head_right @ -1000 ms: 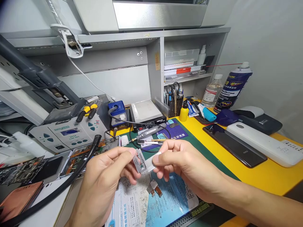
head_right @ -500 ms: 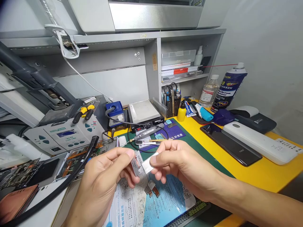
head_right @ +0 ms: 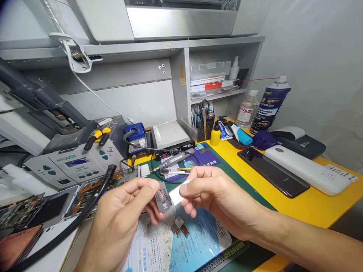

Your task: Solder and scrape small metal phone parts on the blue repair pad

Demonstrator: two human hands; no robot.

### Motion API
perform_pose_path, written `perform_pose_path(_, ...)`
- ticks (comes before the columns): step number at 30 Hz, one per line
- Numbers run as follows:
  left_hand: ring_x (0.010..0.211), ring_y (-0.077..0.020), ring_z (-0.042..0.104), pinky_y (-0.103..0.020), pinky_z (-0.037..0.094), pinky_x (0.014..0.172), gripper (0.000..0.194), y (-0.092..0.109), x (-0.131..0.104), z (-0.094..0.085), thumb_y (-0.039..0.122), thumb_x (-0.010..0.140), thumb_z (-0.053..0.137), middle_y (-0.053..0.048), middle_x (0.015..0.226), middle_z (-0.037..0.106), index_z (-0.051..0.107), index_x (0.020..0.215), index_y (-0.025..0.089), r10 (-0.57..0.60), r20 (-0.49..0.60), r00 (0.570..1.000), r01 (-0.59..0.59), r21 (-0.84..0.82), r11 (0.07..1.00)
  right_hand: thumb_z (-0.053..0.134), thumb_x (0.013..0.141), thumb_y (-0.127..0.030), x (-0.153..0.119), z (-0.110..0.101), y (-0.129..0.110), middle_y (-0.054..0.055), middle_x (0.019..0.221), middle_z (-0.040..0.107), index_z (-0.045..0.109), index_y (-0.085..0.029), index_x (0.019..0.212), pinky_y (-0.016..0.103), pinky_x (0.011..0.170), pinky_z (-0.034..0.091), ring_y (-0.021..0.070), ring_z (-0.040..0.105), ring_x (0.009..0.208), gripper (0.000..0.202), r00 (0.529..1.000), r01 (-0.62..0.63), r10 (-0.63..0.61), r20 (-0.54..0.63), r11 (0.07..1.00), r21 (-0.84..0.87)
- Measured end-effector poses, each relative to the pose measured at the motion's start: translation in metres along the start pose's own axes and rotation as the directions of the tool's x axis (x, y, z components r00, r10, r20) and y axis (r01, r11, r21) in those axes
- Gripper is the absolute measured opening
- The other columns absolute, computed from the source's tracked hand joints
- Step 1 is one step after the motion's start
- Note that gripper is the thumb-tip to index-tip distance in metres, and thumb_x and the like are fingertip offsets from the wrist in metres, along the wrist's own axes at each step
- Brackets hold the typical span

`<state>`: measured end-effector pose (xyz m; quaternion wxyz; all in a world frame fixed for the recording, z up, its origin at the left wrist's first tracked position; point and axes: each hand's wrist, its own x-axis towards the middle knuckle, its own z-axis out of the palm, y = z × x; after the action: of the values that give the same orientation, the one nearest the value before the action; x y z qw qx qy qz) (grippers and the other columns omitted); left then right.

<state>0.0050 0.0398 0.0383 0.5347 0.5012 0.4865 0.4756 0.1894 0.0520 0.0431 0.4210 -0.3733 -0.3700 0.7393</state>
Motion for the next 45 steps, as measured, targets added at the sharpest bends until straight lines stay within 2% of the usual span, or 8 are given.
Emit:
perform_pose_path(8, 0.05, -0.0129, 0.062, -0.019, 0.051, 0.049, 0.029, 0.0, -0.001, -0.001, 0.04, 0.085, 0.067, -0.003, 0.055, 0.067, 0.069, 0.071, 0.014, 0.007, -0.005, 1.0, -0.007, -0.007, 1.0, 0.075, 0.073, -0.015, 0.002, 0.0, 0.004, -0.001, 0.058, 0.063, 0.057, -0.017, 0.065, 0.022, 0.052, 0.045, 0.0105, 0.056, 0.05, 0.02, 1.0, -0.027, 0.028, 0.009, 0.997, -0.073)
perform_pose_path(25, 0.051, -0.012, 0.064, -0.019, 0.049, 0.051, 0.027, 0.001, -0.003, -0.002, 0.039, 0.088, 0.066, 0.0, 0.055, 0.065, 0.069, 0.079, 0.015, -0.005, 0.08, 0.997, 0.008, -0.042, 0.999, 0.077, 0.074, -0.017, -0.001, 0.001, 0.001, 0.0, 0.059, 0.065, 0.059, -0.016, 0.067, 0.022, 0.055, 0.045, 0.0107, 0.058, 0.052, 0.019, 1.0, 0.0, 0.001, 0.012, 0.999, -0.034)
perform_pose_path(35, 0.052, -0.0138, 0.064, -0.021, 0.049, 0.052, 0.027, 0.003, -0.002, -0.001, 0.04, 0.087, 0.066, -0.002, 0.056, 0.067, 0.07, 0.079, 0.014, -0.014, 0.11, 0.994, 0.013, 0.006, 1.0, 0.079, 0.073, -0.018, 0.0, 0.0, -0.001, -0.001, 0.059, 0.065, 0.059, -0.017, 0.067, 0.022, 0.055, 0.044, 0.0107, 0.058, 0.053, 0.021, 1.0, -0.004, 0.004, -0.001, 1.0, -0.009)
perform_pose_path(45, 0.047, -0.0148, 0.062, -0.022, 0.049, 0.048, 0.023, 0.011, -0.006, 0.008, 0.036, 0.08, 0.069, -0.002, 0.051, 0.065, 0.069, 0.068, 0.017, 0.003, 0.03, 1.0, -0.004, 0.047, 0.999, 0.075, 0.074, -0.015, 0.0, 0.001, -0.002, -0.001, 0.057, 0.062, 0.058, -0.017, 0.064, 0.023, 0.055, 0.044, 0.0107, 0.057, 0.053, 0.02, 1.0, 0.014, -0.014, -0.028, 1.0, -0.028)
